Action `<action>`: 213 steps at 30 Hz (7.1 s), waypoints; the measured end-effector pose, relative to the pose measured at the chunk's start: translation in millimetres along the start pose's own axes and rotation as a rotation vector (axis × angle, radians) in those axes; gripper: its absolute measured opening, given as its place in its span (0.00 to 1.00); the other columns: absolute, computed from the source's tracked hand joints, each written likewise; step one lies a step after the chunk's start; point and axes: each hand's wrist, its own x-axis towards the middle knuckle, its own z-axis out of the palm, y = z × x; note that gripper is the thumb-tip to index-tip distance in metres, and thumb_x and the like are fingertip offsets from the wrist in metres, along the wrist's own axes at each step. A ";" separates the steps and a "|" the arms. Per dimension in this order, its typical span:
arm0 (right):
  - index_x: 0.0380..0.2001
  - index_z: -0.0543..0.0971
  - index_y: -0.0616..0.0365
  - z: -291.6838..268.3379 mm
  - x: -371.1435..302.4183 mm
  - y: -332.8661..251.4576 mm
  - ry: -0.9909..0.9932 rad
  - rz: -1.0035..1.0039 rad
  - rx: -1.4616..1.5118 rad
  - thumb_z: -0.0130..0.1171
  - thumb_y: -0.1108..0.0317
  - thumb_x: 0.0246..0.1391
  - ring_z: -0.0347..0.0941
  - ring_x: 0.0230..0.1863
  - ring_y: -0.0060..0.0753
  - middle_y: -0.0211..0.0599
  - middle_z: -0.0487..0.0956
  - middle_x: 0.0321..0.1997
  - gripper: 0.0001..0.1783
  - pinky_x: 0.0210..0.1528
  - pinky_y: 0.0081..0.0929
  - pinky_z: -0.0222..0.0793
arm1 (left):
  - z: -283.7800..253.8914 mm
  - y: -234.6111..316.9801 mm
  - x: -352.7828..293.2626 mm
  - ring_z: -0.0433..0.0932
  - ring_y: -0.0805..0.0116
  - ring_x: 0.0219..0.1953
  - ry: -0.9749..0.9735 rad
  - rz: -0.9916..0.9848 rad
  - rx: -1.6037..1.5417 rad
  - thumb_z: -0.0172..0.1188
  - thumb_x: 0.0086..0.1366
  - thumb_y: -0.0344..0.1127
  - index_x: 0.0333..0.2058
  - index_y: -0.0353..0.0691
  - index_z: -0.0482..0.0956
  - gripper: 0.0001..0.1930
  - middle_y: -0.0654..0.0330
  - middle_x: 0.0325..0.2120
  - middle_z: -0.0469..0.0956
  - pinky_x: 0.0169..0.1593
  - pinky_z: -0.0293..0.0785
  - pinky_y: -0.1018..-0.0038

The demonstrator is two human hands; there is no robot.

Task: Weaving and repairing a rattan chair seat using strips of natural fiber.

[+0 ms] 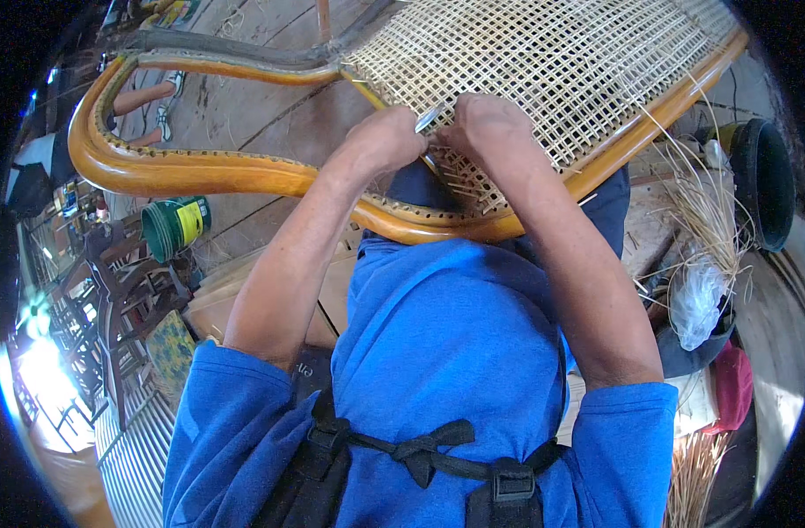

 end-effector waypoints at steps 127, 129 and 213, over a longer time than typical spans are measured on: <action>0.31 0.72 0.64 -27.8 -120.6 38.2 -0.128 0.190 0.272 0.49 0.58 0.53 0.74 0.35 0.54 0.55 0.76 0.31 0.17 0.39 0.44 0.69 | 41.8 -1.9 -42.7 0.72 0.56 0.37 0.509 0.556 -0.199 0.51 0.55 0.23 0.34 0.38 0.75 0.08 0.55 0.32 0.74 0.43 0.68 0.65; 0.30 0.71 0.65 -24.7 -115.9 35.3 -0.128 0.165 0.234 0.49 0.58 0.53 0.74 0.35 0.54 0.55 0.76 0.31 0.17 0.38 0.44 0.69 | 45.9 -2.7 -39.5 0.71 0.55 0.39 0.506 0.545 -0.223 0.50 0.54 0.23 0.36 0.39 0.75 0.11 0.55 0.35 0.74 0.45 0.68 0.64; 0.36 0.76 0.58 -69.1 -172.6 206.0 1.168 0.323 0.097 0.52 0.70 0.50 0.70 0.37 0.47 0.46 0.73 0.33 0.09 0.40 0.34 0.66 | 78.1 120.2 -62.8 0.69 0.76 0.20 -0.443 0.391 -1.132 0.49 0.63 0.37 0.36 0.33 0.73 0.12 0.62 0.19 0.71 0.25 0.66 0.81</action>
